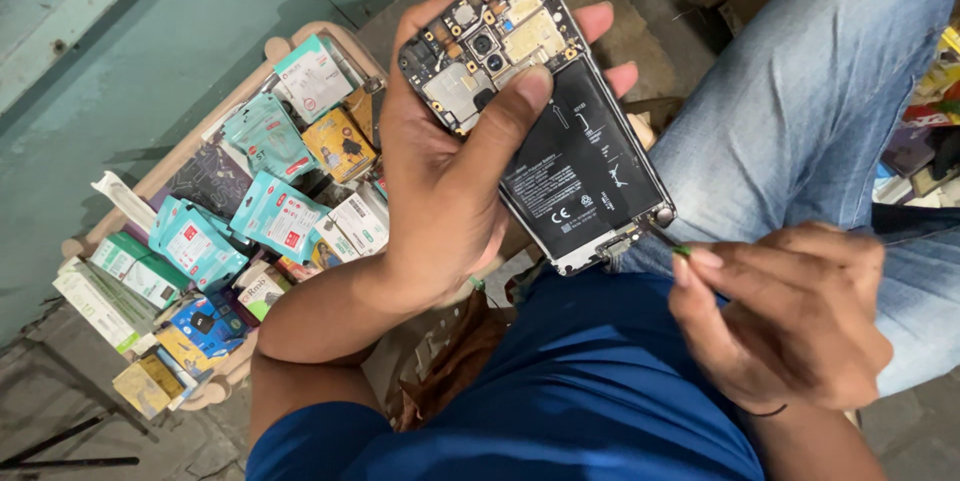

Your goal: The person holds a disassembled smartphone with its back cover and battery exposed and uses a green pry tool to work on the internal components, prying along the edges and adjusting parts inside the phone while seated.

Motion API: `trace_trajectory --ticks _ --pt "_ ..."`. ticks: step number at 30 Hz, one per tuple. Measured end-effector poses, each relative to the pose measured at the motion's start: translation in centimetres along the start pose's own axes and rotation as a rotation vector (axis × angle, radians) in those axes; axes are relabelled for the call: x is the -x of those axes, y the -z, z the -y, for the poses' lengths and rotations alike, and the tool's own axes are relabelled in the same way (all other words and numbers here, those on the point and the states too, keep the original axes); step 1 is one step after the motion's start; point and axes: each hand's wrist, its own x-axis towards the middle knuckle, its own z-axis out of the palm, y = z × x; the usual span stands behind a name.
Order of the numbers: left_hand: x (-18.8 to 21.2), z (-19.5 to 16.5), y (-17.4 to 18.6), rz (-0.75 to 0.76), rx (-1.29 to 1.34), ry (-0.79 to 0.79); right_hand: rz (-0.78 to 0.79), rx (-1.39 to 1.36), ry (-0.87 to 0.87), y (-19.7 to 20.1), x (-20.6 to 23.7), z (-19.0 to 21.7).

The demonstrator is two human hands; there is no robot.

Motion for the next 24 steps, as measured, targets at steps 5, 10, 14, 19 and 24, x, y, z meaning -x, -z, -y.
trace_trajectory --ticks 5,10,14,19,24 --pt "-0.05 0.06 0.19 0.005 0.001 -0.001 0.005 0.022 0.003 0.00 0.12 -0.05" --pt "-0.01 0.10 0.26 0.011 -0.011 -0.010 0.006 0.023 -0.025 0.07 0.42 0.04" --pt "0.06 0.06 0.30 0.017 -0.013 -0.012 -0.002 -0.001 0.003 -0.20 0.47 -0.20" --pt "-0.01 -0.05 0.34 0.009 -0.012 -0.014 0.002 0.002 0.013 -0.37 0.26 -0.43" --pt "-0.11 -0.11 0.36 0.000 -0.029 -0.018 -0.030 -0.001 0.014 -0.69 0.05 -0.45"
